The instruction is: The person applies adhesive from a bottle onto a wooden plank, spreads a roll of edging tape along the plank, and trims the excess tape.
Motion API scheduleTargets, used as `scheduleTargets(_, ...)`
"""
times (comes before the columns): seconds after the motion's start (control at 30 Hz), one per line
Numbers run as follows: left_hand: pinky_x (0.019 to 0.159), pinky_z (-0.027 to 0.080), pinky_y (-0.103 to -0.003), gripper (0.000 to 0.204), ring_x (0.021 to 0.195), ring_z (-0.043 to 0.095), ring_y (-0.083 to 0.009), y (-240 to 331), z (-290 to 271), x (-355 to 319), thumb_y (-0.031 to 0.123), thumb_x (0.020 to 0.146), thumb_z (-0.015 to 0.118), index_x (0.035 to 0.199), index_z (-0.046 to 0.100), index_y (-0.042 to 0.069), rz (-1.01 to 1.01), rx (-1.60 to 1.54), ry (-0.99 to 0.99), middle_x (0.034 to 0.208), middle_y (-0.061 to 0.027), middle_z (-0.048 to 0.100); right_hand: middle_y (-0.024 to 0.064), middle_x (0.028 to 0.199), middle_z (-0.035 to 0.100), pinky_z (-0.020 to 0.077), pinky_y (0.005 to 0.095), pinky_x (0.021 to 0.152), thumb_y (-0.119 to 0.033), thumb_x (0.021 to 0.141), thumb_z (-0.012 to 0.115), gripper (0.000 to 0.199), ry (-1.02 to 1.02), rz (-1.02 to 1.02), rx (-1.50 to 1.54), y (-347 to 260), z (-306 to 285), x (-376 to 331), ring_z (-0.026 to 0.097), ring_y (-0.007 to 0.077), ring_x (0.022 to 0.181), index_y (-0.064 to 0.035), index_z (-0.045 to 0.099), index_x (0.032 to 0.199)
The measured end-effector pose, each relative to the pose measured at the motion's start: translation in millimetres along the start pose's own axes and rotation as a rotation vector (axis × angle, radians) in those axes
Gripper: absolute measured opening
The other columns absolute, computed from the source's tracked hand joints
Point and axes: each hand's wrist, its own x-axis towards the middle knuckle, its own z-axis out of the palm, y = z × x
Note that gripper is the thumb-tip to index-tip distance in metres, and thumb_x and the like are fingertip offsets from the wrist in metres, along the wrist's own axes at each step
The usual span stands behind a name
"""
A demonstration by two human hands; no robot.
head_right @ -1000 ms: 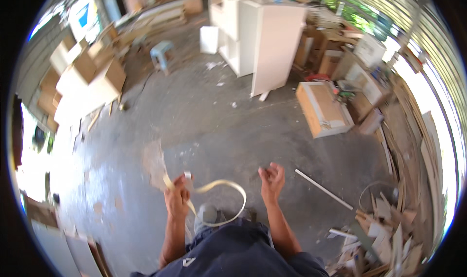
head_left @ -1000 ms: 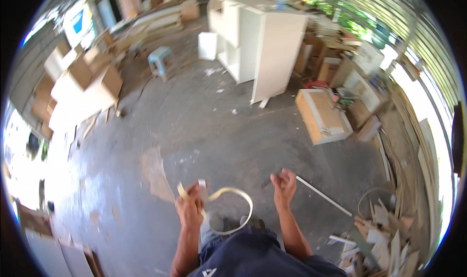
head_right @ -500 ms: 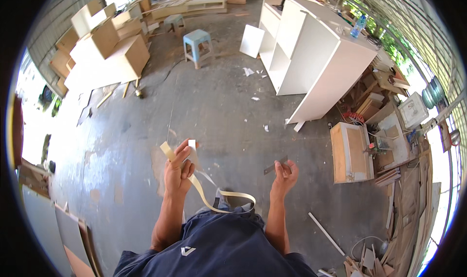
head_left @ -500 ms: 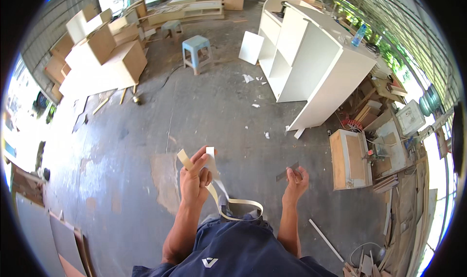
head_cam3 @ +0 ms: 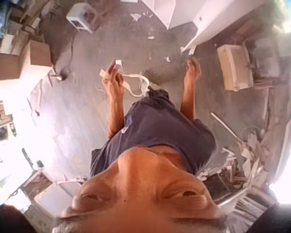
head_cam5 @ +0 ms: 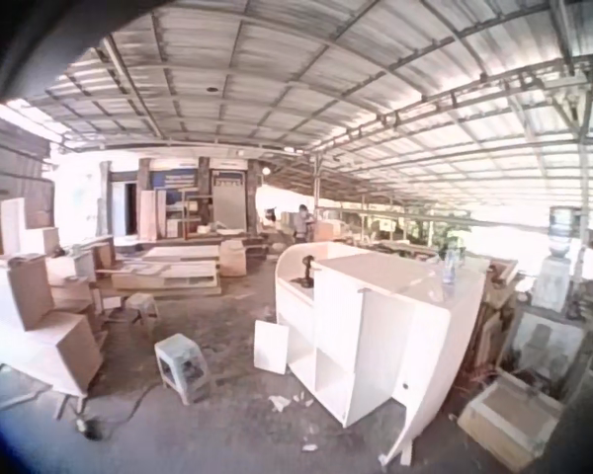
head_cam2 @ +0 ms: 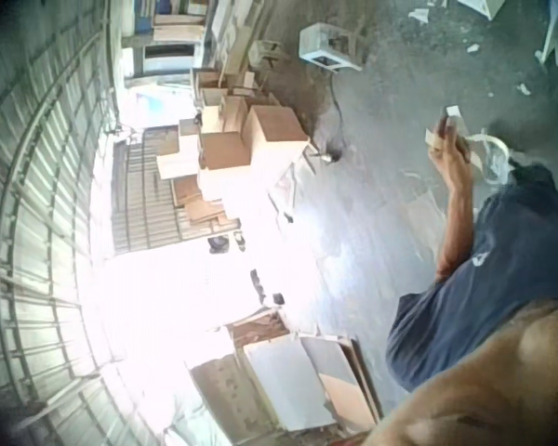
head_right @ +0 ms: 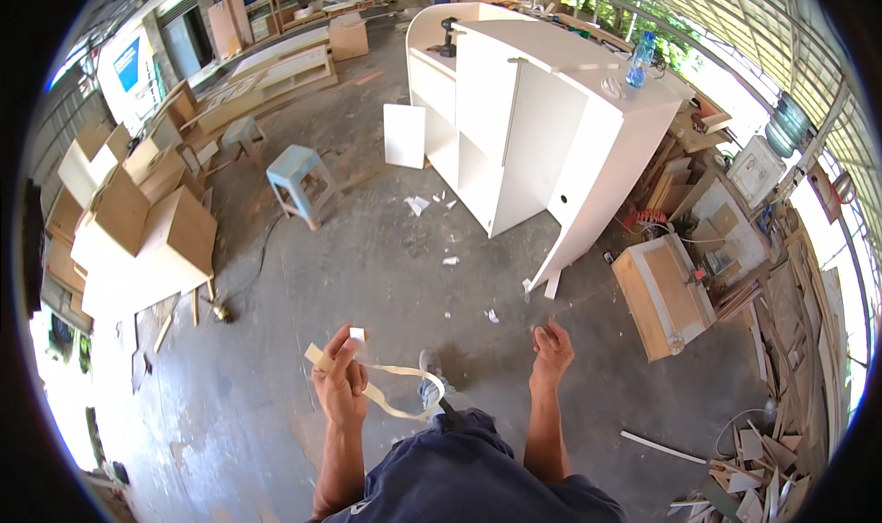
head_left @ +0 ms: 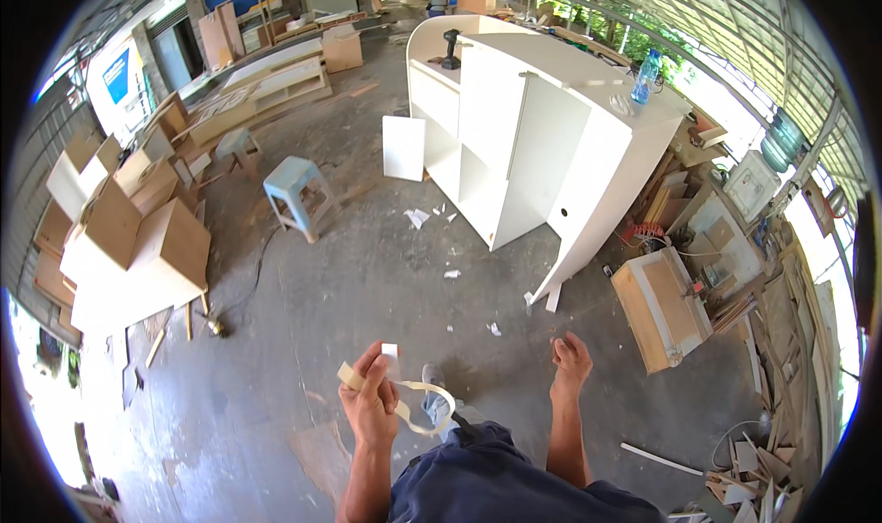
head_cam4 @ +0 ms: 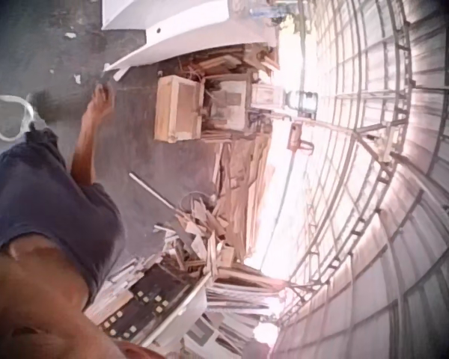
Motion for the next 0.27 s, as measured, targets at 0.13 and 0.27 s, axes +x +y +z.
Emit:
scheduleTargets(0.13, 0.041, 0.031, -0.021, 0.031, 0.040, 0.034, -0.0017, 8, 4, 95, 0.009, 0.094, 0.065, 0.122, 0.064, -0.005, 0.009, 0.045, 0.032, 0.100, -0.0150, 0.073, 0.0082, 0.093, 0.067, 0.0434, 0.0261, 0.062, 0.001, 0.085, 0.071, 0.034, -0.010, -0.037, 0.032, 9, 92, 87, 0.062, 0.0123, 0.078, 0.0061, 0.061, 0.118)
scheduleTargets(0.27, 0.039, 0.033, -0.021, 0.035, 0.039, 0.040, -0.0035, 18, -1, 175, 0.009, 0.093, 0.066, 0.124, 0.062, -0.006, 0.118, 0.017, 0.082, 0.097, -0.0160, 0.074, 0.0107, 0.107, 0.066, 0.0518, 0.0277, 0.077, -0.001, 0.086, 0.073, 0.042, -0.107, -0.046, 0.059, -13, 207, 153, 0.067, 0.0173, 0.094, 0.0035, 0.058, 0.125)
